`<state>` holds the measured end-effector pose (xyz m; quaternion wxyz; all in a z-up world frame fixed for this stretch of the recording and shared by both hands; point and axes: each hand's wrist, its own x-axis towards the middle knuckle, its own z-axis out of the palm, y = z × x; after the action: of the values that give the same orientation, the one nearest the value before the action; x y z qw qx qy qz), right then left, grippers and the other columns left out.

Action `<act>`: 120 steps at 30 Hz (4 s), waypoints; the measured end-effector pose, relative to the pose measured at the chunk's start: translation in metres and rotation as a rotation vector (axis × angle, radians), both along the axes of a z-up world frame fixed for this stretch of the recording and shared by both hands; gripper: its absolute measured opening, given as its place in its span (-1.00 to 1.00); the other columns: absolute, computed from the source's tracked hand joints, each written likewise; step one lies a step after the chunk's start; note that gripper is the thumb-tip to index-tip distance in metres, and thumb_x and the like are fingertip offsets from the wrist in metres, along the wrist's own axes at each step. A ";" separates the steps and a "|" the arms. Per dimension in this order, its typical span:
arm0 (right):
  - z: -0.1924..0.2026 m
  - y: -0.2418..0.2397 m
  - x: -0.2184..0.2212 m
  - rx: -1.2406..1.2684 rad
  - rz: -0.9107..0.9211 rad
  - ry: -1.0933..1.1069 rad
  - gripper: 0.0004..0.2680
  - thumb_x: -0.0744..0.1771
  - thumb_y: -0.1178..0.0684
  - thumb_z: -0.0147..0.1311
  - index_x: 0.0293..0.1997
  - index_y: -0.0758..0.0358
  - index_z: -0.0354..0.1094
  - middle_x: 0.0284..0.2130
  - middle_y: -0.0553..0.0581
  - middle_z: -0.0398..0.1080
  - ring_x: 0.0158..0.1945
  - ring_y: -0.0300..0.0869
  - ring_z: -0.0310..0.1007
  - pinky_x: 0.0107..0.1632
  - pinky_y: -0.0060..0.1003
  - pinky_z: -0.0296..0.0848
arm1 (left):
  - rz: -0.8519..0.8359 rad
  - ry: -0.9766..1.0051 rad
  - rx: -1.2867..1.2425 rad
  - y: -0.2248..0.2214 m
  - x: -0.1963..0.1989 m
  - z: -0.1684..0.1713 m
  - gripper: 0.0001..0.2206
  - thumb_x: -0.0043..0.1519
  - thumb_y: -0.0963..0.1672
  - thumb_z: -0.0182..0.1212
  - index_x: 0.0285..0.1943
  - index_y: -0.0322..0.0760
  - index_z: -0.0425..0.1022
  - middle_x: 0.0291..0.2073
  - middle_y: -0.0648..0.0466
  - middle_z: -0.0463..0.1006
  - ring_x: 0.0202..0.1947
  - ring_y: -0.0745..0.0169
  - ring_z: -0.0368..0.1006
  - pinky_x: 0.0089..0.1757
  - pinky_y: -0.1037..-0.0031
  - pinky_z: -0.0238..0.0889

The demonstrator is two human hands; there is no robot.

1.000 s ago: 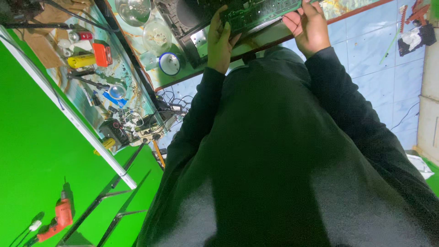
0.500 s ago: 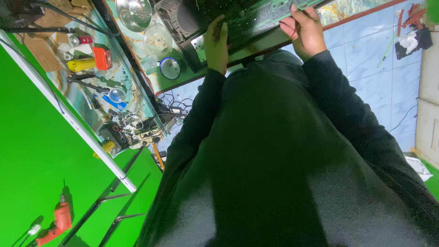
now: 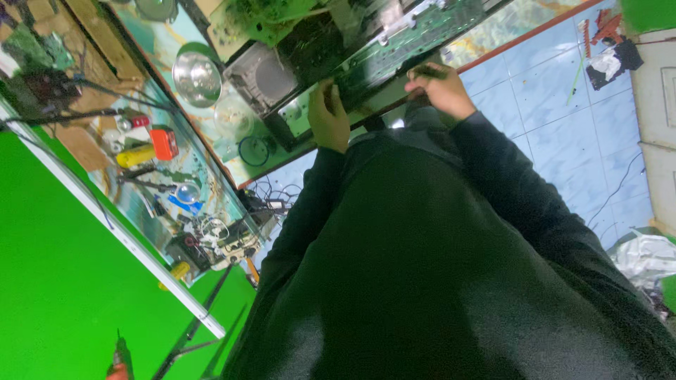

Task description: The person works on internal components of an electronic device, using a screwdriver to remove and install screws while handling various circuit boards and wires.

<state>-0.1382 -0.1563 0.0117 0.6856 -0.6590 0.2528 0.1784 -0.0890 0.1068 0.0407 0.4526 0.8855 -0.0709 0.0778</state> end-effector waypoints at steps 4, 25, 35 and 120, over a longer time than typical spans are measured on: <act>0.031 -0.015 -0.010 0.201 -0.185 -0.102 -0.86 0.44 0.03 0.05 -0.09 0.32 0.38 -0.38 0.01 0.44 -0.41 -0.31 0.38 -0.31 -0.40 0.34 | -0.109 0.161 -0.043 -0.033 -0.004 0.015 -0.74 0.48 -0.07 0.15 -0.19 -0.35 0.51 -0.44 -0.05 0.51 -0.44 0.08 0.43 -0.32 0.32 0.27; 0.000 -0.273 -0.016 -0.204 -0.091 -0.405 -0.78 0.45 0.00 0.06 -0.20 0.41 0.42 -0.51 0.05 0.41 -0.47 -0.33 0.36 -0.39 -0.39 0.35 | -0.422 0.385 -0.060 -0.333 -0.004 0.021 -0.72 0.36 -0.05 0.17 0.08 -0.33 0.57 -0.47 -0.07 0.54 -0.46 0.12 0.48 -0.35 0.32 0.32; -0.068 -0.335 0.065 -0.650 -0.007 -0.528 -0.75 0.31 0.09 0.11 0.09 0.29 0.42 -0.21 0.25 0.54 -0.17 -0.02 0.57 -0.16 -0.15 0.50 | -0.409 0.281 -0.155 -0.420 0.049 -0.055 -0.62 0.31 -0.07 0.21 0.25 -0.37 0.42 -0.03 -0.26 0.60 -0.04 -0.15 0.58 -0.08 0.23 0.45; 0.114 -0.155 -0.009 0.356 0.418 -0.251 -0.85 0.47 0.01 -0.13 0.06 0.24 0.20 -0.26 -0.01 0.34 -0.32 -0.35 0.33 -0.35 -0.43 0.34 | -0.218 0.329 -0.461 -0.262 -0.126 0.060 -0.72 0.49 -0.12 -0.02 0.31 -0.34 0.37 -0.03 -0.02 0.67 -0.10 0.16 0.69 -0.06 0.40 0.48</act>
<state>-0.1472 -0.3116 0.1256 0.7646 -0.5830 -0.0102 0.2744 -0.2155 -0.1552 0.1006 0.6527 0.7474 -0.0718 -0.1017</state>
